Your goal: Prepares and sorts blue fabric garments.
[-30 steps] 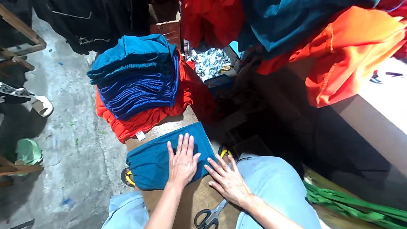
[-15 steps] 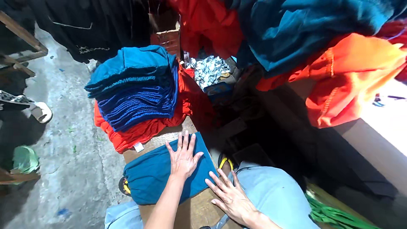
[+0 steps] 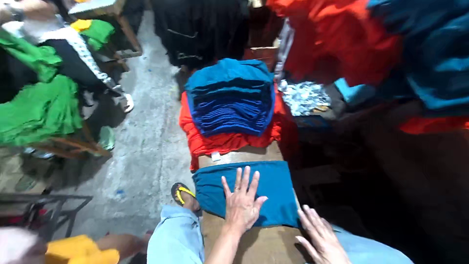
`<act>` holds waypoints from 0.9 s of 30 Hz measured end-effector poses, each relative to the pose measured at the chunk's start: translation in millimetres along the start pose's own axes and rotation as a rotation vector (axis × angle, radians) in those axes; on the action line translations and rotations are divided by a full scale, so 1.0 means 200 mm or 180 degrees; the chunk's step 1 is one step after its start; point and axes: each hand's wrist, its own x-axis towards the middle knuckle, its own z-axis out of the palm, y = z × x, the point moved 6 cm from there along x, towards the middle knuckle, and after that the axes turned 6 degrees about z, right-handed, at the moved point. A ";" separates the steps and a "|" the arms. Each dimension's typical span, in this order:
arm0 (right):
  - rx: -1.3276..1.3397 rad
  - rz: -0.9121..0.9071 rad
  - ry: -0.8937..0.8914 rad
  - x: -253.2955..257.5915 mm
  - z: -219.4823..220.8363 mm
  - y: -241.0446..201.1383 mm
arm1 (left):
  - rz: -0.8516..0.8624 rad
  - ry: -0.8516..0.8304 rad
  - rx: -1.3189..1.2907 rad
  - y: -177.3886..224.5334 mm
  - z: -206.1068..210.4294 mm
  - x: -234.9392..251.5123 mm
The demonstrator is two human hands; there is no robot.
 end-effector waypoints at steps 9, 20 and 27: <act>-0.0640 -0.0259 -0.0309 0.51 0.01 -0.08 | -0.4293 0.0444 -0.3840 -0.95 0.08 -0.59; -0.1161 0.0342 -0.0204 0.61 0.14 0.06 | -0.2927 0.1390 -0.3251 -0.88 -0.06 -0.39; -0.1122 0.0319 -0.0170 0.61 0.15 0.05 | -0.2943 0.0995 -0.2612 -0.88 -0.11 -0.35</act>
